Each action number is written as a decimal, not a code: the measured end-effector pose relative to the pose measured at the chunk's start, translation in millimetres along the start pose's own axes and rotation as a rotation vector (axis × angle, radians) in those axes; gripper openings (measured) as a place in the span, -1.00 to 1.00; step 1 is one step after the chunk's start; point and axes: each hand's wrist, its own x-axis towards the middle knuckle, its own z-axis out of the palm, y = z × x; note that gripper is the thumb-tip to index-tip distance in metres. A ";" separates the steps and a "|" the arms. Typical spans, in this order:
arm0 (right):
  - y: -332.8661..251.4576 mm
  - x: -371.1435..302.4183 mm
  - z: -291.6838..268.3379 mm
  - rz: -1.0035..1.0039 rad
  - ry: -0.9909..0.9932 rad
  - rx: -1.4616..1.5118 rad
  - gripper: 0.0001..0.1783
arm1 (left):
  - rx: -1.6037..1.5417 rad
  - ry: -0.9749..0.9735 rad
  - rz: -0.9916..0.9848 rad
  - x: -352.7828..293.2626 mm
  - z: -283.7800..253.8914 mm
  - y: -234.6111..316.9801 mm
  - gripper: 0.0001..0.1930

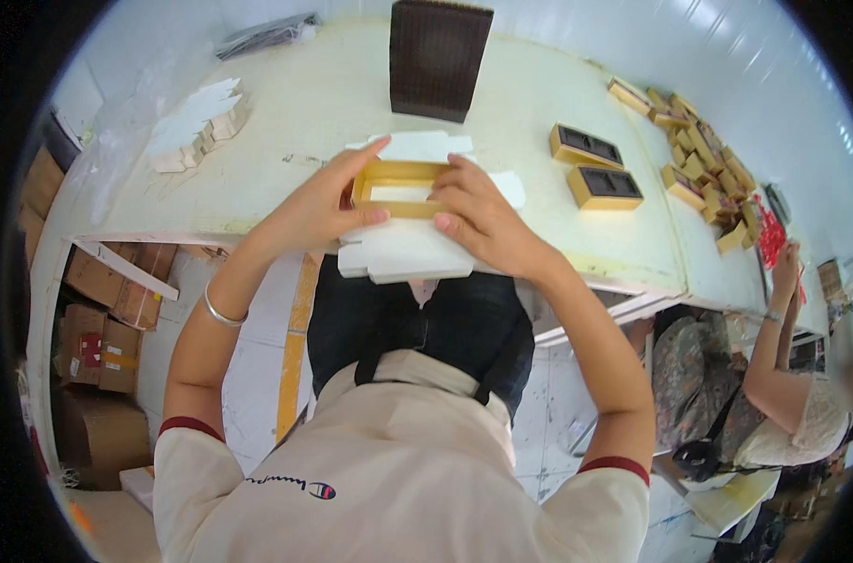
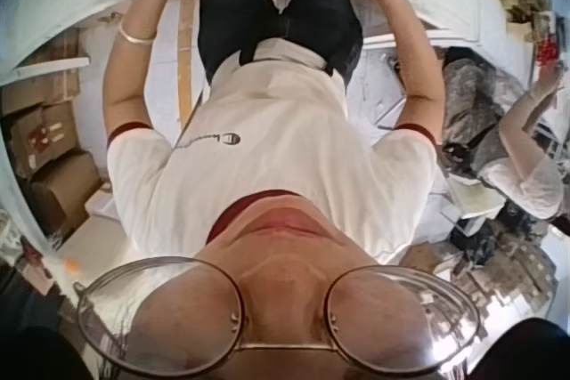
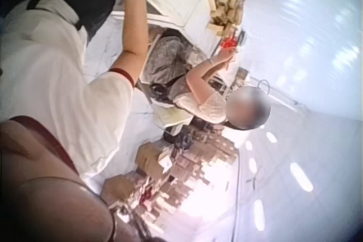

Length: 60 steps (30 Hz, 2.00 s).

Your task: The person folds flat white cardboard pieces into small rectangular boxes, inserts a gold inner tray, and places a dark brown lid on top. They repeat this process for multiple units, stacking the finished boxes on the table.

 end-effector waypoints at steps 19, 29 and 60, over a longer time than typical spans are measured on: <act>90.6 185.7 -123.4 0.217 0.063 -0.889 -0.74 | 0.137 -0.113 -0.051 1.4 -5.9 13.5 -0.37; 21.3 155.5 -132.7 0.133 0.522 0.146 -0.72 | -0.084 -0.072 -0.045 -2.5 -4.5 3.8 -0.16; -33.4 3.9 -43.8 -0.035 -0.081 -0.076 -0.72 | 0.323 -0.170 0.012 5.8 2.1 36.9 -0.21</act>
